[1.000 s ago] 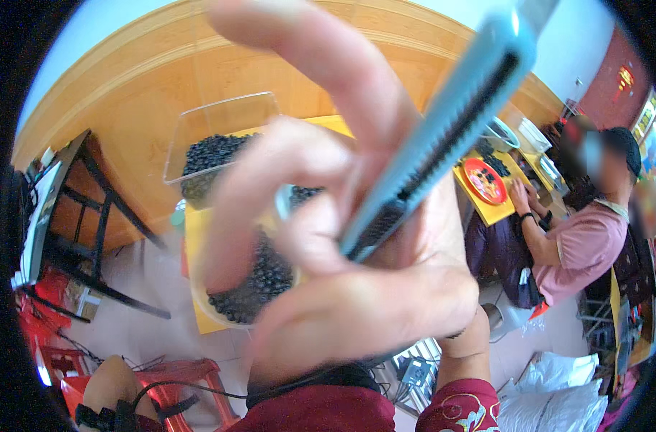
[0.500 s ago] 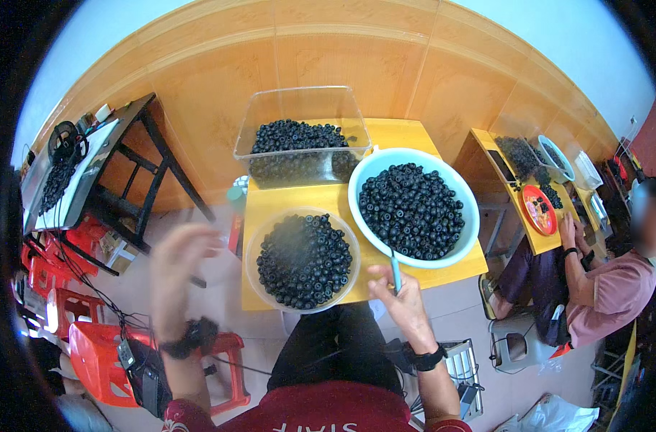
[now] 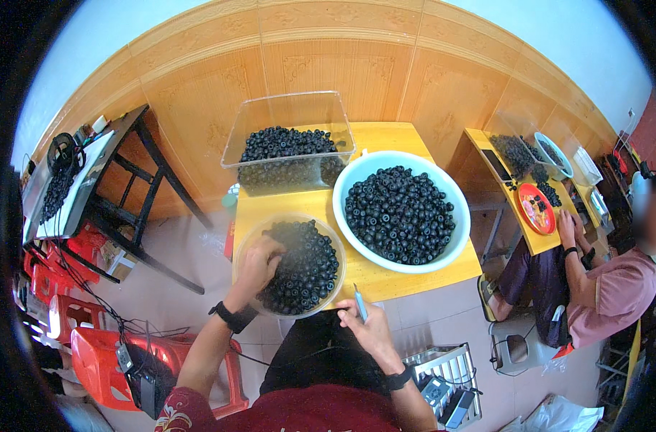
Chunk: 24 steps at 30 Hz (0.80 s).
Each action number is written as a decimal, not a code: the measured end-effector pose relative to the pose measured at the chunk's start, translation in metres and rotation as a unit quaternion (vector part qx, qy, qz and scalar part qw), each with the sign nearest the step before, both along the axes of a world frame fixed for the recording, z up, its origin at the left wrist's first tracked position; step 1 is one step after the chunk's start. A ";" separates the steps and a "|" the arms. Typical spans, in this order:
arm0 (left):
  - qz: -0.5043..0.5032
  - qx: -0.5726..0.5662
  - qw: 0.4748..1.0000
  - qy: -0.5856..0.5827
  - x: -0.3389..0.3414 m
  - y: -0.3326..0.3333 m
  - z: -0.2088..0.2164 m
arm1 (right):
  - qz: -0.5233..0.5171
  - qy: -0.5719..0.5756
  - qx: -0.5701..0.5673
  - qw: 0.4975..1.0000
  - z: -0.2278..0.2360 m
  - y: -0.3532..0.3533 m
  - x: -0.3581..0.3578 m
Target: Inspecting and sorting blueberries from containers into various bowls and plates.
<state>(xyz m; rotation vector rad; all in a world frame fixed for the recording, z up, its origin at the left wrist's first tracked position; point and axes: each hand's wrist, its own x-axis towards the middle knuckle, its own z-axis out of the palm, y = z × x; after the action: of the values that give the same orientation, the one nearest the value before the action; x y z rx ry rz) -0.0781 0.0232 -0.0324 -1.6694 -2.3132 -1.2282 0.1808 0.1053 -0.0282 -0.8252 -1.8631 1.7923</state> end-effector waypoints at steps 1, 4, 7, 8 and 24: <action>-0.008 -0.003 1.000 0.005 0.002 -0.003 0.004 | -0.006 -0.006 -0.023 1.000 -0.001 -0.001 0.001; -0.011 -0.018 0.996 -0.090 0.008 -0.011 0.016 | -0.015 -0.018 -0.023 0.999 -0.006 0.003 0.008; -0.045 0.035 0.934 -0.352 0.013 -0.017 0.016 | -0.026 -0.039 0.018 0.999 0.005 0.005 0.007; -0.083 0.098 0.855 -0.502 0.015 -0.017 0.017 | -0.038 -0.051 0.053 0.997 0.012 0.005 0.005; -0.126 0.232 0.536 -0.802 0.046 -0.021 0.007 | -0.038 -0.037 0.334 0.941 0.050 0.005 -0.048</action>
<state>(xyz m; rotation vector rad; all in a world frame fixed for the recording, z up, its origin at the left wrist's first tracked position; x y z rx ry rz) -0.0316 0.0027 -0.0254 -0.2966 -1.2463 -4.0184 0.1325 0.1103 0.0222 -0.6865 -2.2408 0.9660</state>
